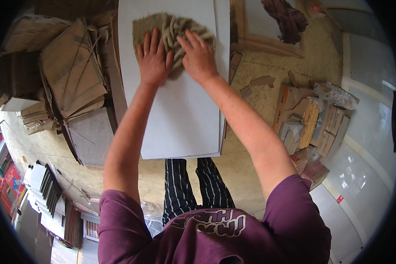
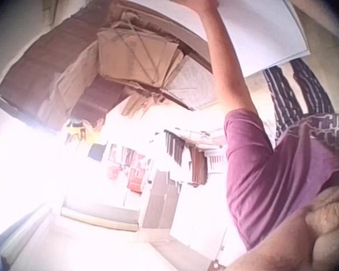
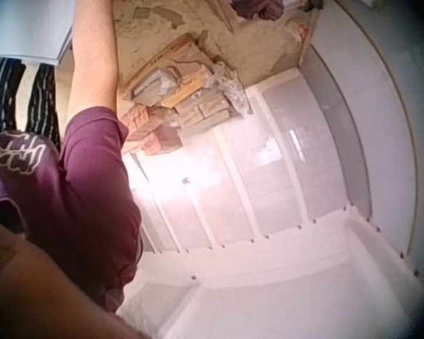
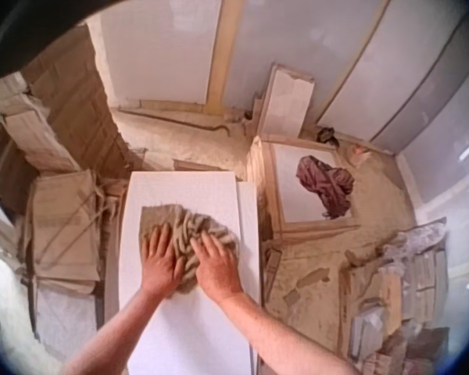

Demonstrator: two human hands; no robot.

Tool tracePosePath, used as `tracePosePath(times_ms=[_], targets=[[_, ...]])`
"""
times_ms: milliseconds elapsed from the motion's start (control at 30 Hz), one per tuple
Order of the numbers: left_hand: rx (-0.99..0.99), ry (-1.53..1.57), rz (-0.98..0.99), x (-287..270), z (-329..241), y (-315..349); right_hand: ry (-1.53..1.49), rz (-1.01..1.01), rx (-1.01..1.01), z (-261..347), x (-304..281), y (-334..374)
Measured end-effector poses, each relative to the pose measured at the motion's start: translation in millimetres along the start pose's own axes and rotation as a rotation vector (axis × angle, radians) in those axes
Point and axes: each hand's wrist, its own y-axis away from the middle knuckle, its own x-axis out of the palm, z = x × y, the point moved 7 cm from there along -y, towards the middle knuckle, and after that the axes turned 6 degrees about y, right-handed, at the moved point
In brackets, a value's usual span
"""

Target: The person cleans tiles by wiping them with a cloth.

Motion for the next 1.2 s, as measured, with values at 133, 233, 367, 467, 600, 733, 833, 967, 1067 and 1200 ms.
tracePosePath(times_ms=[133, 233, 367, 467, 600, 733, 833, 967, 1067, 1200], targets=[[-0.087, 0.051, 0.077, -16.6, -28.4, 79.5, -0.041, 0.020, -0.019, 24.1, -12.6, 74.9], [-0.145, 0.104, 0.160, -24.9, -51.1, 147.0, -0.136, 0.117, -0.025, 38.3, -21.7, 137.7], [-0.158, 0.225, 0.164, -44.8, -81.1, 223.8, -0.258, 0.202, -0.052, 47.9, -32.5, 214.7], [-0.187, 0.347, 0.143, -62.4, -90.6, 242.6, -0.390, 0.367, 0.092, 47.2, -40.9, 235.0], [-0.312, 0.498, 0.103, -85.4, -83.4, 197.1, -0.492, 0.426, 0.247, 36.6, -69.0, 203.1], [-0.364, 0.768, -0.084, -101.4, -61.8, 95.7, -0.593, 0.275, 0.315, 12.9, -94.9, 111.2], [-0.274, 0.646, -0.067, -119.3, -63.0, 48.7, -0.345, 0.117, 0.280, -17.0, -96.0, 53.1], [-0.212, 0.184, 0.086, -77.0, -37.7, 83.7, -0.166, 0.256, 0.360, -28.4, -59.2, 20.9], [-0.284, 0.080, 0.413, -53.8, -36.9, 124.8, -0.092, 0.280, 0.424, -24.6, -27.9, 10.2], [-0.326, 0.127, 0.464, -42.9, -30.2, 140.0, 0.011, 0.131, 0.477, 0.8, -5.2, -11.0]])
